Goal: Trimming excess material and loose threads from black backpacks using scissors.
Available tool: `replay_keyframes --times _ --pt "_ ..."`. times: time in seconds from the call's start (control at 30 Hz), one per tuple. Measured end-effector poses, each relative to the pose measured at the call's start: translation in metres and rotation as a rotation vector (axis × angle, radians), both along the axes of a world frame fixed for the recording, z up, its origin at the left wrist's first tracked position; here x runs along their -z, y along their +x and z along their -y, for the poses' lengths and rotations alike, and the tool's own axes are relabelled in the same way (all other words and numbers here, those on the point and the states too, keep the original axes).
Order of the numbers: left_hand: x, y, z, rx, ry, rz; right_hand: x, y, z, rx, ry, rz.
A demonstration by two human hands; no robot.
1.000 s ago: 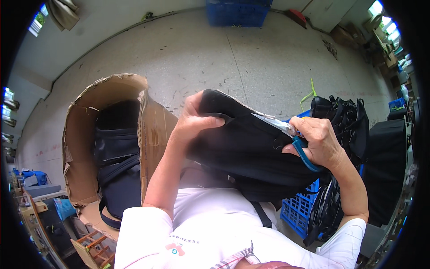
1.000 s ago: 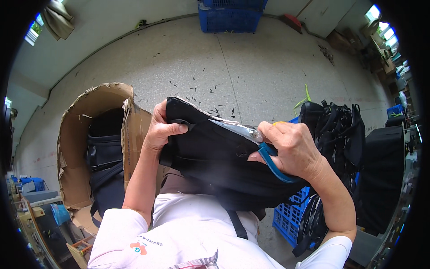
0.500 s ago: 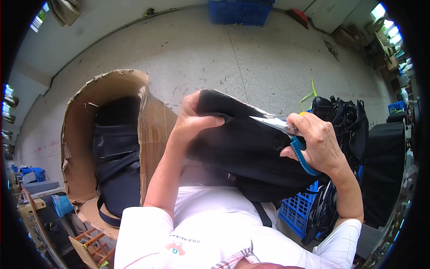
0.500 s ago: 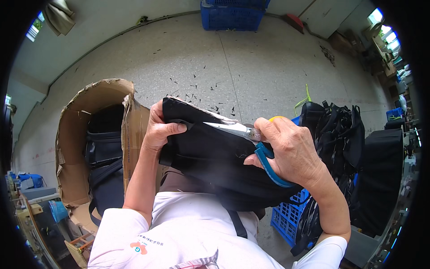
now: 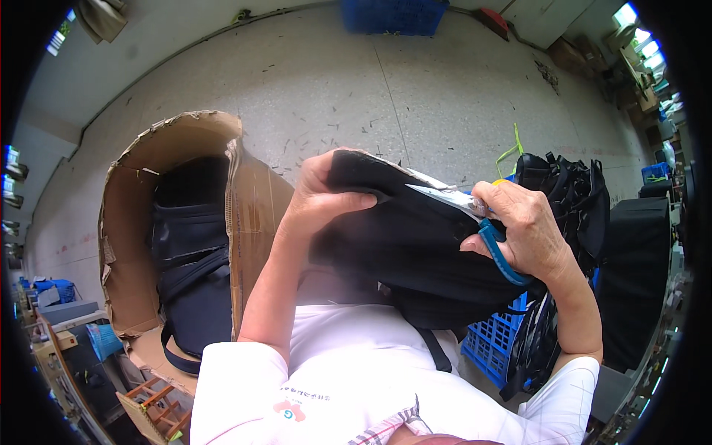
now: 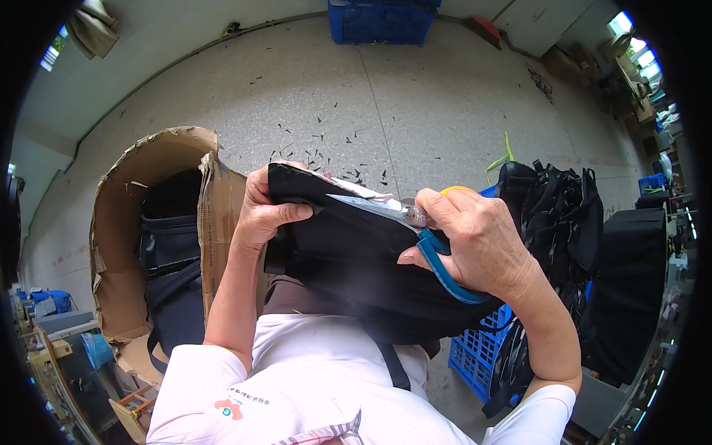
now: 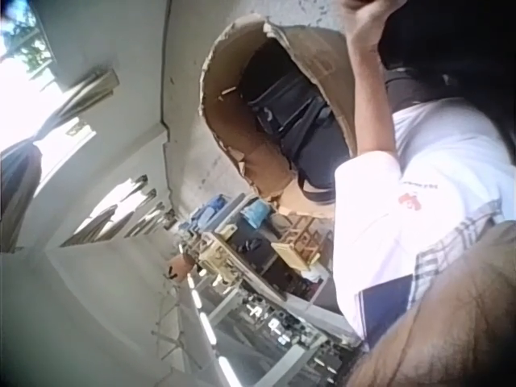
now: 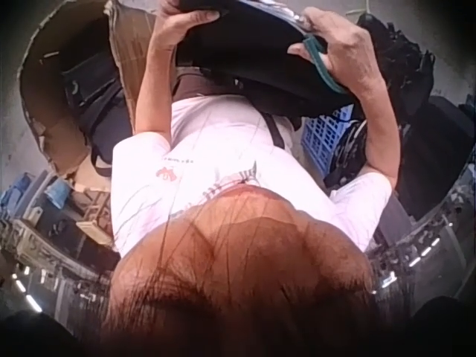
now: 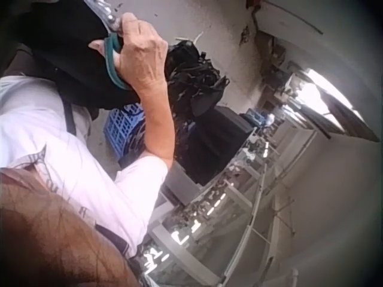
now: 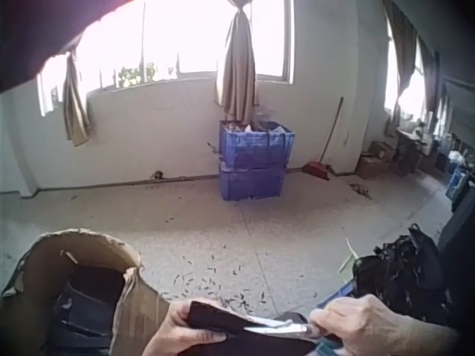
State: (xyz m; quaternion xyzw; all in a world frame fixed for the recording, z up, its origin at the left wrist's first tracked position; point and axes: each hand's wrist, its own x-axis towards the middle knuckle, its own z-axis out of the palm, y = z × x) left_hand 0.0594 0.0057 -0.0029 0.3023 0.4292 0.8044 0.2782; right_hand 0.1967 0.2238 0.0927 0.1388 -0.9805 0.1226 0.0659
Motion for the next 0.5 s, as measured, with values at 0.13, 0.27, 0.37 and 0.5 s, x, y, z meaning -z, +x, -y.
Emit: replay_keyframes --times 0.13,0.27,0.37,0.5 --pt "0.001 0.0 0.001 -0.026 -0.034 0.0 0.001 -0.001 -0.001 -0.022 0.046 -0.061" --pt "0.003 0.001 0.005 -0.055 -0.089 0.012 0.004 -0.002 0.0 -0.044 0.025 -0.087" --pt "0.005 0.001 0.001 -0.049 -0.008 -0.12 0.003 0.0 -0.003 -0.033 0.004 -0.073" --pt "0.003 0.002 0.006 -0.057 0.002 -0.134 -0.012 -0.003 -0.01 0.158 -0.353 0.036"
